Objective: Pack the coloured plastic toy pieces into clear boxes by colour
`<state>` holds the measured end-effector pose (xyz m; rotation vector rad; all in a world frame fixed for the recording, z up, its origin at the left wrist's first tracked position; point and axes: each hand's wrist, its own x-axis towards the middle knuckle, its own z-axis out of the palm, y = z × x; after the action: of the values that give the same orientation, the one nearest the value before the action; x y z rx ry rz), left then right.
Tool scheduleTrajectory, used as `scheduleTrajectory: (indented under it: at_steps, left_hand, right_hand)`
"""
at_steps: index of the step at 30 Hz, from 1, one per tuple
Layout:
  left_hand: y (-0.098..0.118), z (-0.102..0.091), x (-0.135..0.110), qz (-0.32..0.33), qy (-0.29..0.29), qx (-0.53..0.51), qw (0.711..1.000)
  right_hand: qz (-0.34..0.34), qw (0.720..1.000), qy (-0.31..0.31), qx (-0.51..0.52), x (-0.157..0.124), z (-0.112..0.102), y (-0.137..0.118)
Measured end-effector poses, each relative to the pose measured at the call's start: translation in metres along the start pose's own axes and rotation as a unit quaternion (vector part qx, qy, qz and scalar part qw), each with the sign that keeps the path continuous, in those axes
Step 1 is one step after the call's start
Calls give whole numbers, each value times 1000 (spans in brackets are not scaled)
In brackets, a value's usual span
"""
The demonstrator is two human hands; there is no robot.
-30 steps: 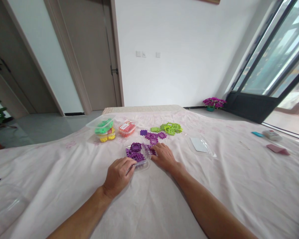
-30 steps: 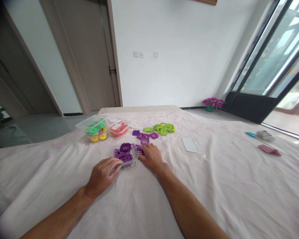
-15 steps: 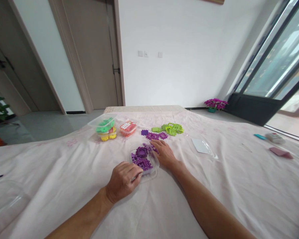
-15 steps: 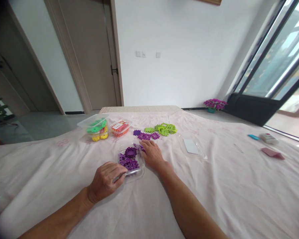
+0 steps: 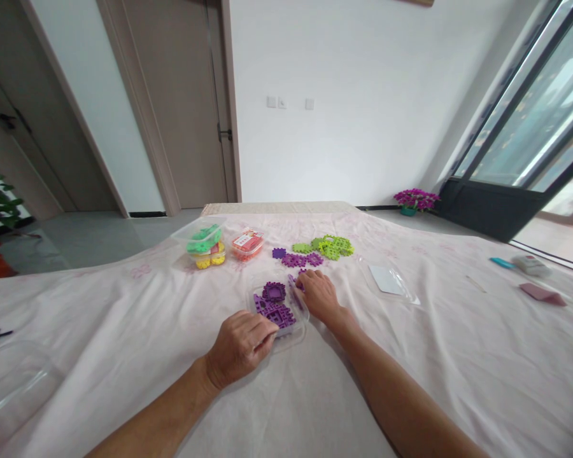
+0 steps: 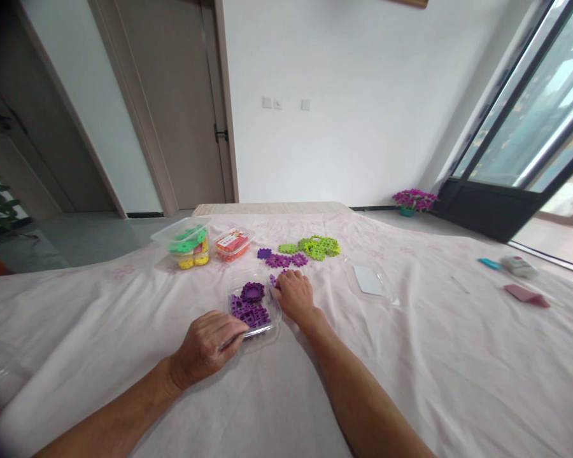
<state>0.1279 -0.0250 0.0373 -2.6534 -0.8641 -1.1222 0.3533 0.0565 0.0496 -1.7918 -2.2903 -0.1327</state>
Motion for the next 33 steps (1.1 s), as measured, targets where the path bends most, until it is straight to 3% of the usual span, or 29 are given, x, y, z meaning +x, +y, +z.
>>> scheduleTrajectory:
  at_steps: [8, 15, 24, 33]
  left_hand:
    - [4, -6, 3, 5, -5, 3, 1000]
    - [-10, -15, 16, -84, 17, 73, 994]
    - [-16, -6, 21, -125, -45, 32, 991]
    - [-18, -8, 27, -103, -74, 68, 990]
  right_hand:
    - [34, 999, -23, -10, 0, 0, -2]
    - [47, 997, -47, -27, 2, -4, -5]
    - [62, 996, -63, -8, 4, -8, -4]
    - [79, 995, -62, 11, 5, -7, -2]
